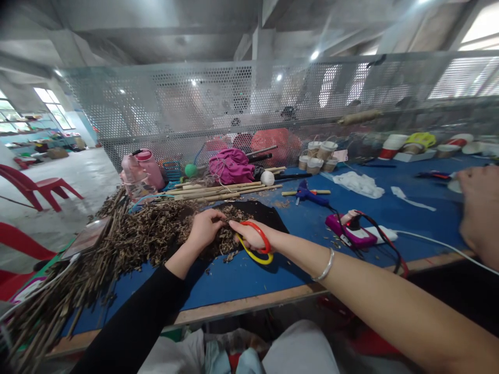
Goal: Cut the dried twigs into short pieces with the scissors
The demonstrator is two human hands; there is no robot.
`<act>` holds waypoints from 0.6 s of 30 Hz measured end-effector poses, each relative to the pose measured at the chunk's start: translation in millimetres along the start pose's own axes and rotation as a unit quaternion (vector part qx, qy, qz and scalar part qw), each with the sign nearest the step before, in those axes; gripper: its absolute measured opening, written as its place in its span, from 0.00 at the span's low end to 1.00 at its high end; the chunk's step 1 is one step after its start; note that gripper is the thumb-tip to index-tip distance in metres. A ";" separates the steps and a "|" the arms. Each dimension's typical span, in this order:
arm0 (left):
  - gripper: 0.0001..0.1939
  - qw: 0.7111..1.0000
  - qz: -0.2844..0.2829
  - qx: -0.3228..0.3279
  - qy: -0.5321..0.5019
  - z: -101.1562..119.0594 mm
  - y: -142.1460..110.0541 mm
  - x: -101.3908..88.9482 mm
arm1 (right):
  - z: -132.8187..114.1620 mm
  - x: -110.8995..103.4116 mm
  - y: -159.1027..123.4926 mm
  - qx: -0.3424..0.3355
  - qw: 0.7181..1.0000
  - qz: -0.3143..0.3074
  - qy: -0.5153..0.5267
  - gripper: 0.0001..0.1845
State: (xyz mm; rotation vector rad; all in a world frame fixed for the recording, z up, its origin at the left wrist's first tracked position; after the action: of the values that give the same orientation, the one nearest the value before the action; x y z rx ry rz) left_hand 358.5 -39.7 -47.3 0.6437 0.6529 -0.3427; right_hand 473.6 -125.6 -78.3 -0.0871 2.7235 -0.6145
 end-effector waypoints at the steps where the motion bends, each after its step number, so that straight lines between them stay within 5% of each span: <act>1: 0.05 1.000 -0.001 0.000 0.005 -0.4 0.1 0.2 | -0.3 0.9 1.2 0.001 1.000 0.000 0.002 0.33; 12: 0.17 0.999 0.013 0.005 0.034 -8.4 9.2 -31.3 | -8.7 -8.0 -28.9 0.055 0.978 -0.110 0.170 0.35; 18: 0.48 0.981 -0.140 0.083 0.109 -7.6 -9.3 -17.6 | -1.8 -21.3 -46.7 0.058 0.982 -0.091 0.154 0.36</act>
State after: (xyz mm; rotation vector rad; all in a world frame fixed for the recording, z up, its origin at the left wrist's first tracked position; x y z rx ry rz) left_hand 337.5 -40.1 -44.5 0.7557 0.9353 -0.5986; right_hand 492.2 -164.2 -50.0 -0.2312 2.9907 -0.9043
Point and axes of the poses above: each hand's wrist, its own y-axis towards the middle knuckle, its own x-axis out of the palm, z = x × y, the point moved 7 cm from there along y, towards the middle knuckle, and after that the axes turned 5 degrees about y, right-handed, at the moved point
